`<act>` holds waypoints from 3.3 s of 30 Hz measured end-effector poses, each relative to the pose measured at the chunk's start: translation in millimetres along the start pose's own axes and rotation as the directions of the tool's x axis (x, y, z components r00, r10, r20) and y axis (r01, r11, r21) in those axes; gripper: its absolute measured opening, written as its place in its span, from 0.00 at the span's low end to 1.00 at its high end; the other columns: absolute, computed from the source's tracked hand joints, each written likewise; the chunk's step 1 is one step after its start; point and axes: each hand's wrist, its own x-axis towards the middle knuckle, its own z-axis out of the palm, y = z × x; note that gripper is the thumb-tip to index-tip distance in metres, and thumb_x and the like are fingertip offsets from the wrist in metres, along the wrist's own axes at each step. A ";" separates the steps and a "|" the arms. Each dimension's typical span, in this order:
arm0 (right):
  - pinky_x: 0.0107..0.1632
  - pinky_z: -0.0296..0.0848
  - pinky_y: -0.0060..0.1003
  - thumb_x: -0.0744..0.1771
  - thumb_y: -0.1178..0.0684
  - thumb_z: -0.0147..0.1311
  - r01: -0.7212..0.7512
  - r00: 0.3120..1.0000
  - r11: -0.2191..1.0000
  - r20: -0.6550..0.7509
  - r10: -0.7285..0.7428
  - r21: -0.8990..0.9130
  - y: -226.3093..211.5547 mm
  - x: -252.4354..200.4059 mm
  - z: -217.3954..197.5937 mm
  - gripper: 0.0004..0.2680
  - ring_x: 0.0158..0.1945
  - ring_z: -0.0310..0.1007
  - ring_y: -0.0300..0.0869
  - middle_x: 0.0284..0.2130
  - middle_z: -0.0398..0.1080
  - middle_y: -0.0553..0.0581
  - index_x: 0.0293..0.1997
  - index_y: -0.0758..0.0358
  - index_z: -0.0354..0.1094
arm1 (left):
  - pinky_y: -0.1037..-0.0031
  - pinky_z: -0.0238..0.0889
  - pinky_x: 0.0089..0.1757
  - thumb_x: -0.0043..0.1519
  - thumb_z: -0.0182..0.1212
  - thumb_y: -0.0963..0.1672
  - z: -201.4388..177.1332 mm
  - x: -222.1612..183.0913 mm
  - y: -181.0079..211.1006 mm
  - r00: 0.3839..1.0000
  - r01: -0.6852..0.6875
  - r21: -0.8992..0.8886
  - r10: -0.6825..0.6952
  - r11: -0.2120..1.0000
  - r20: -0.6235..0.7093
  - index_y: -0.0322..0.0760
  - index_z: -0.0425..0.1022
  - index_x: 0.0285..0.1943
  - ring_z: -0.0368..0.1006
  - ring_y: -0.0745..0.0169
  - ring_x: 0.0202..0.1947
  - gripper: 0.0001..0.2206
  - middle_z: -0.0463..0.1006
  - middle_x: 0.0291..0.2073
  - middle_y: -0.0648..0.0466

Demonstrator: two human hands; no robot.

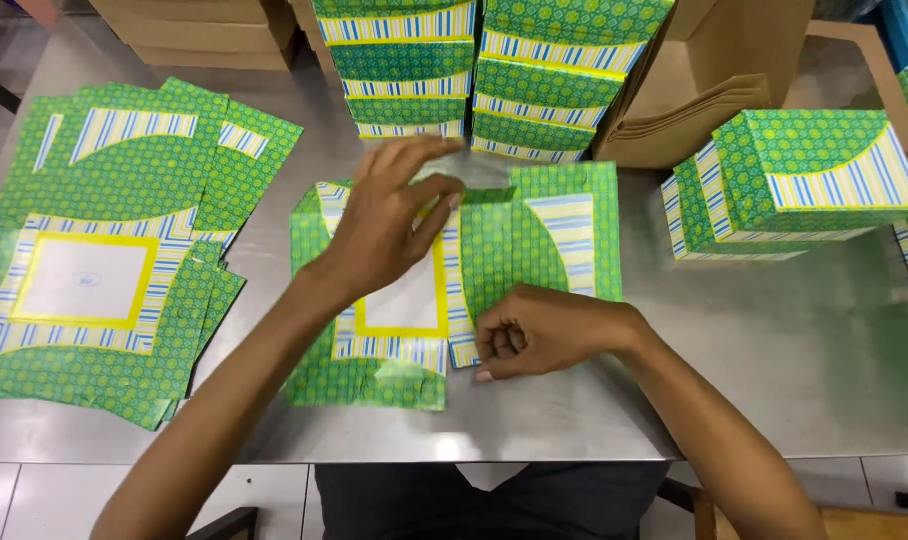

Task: The person folds and assembles patterned cardboard boxes on a metal table. They fold the flaps, tuck tabs into slots, and form the box shape. The person repeats this process for multiple boxes, stacking the finished ones nearby.

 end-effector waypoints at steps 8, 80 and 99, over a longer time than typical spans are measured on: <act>0.49 0.77 0.32 0.68 0.51 0.51 0.285 0.900 0.955 -0.322 -0.296 -0.079 5.4 -13.8 -16.4 0.11 0.50 0.80 0.39 0.48 0.79 0.54 0.54 0.61 0.73 | 0.46 0.49 0.65 0.74 0.61 0.38 -84.1 16.5 72.5 0.901 -0.409 0.352 0.435 0.842 0.005 0.37 0.76 0.52 0.71 0.42 0.66 0.02 0.75 0.64 0.46; 0.70 0.46 0.66 0.66 0.54 0.55 -0.018 0.864 0.934 -0.475 -0.165 -0.357 40.7 14.8 -13.4 0.18 0.70 0.55 0.64 0.63 0.62 0.69 0.64 0.64 0.65 | 0.64 0.74 0.38 0.68 0.56 0.49 43.9 -42.8 25.0 0.978 -0.048 0.180 0.009 0.983 0.210 0.37 0.82 0.39 0.82 0.52 0.31 0.14 0.82 0.28 0.48; 0.71 0.14 0.60 0.61 0.25 0.62 -0.057 0.962 0.847 -0.257 -0.096 -0.529 24.8 32.3 29.9 0.50 0.76 0.16 0.69 0.73 0.25 0.83 0.75 0.78 0.27 | 0.55 0.59 0.55 0.59 0.67 0.44 28.9 -57.6 -35.1 0.960 0.084 0.003 -0.082 0.996 0.268 0.33 0.78 0.50 0.68 0.47 0.51 0.14 0.73 0.47 0.47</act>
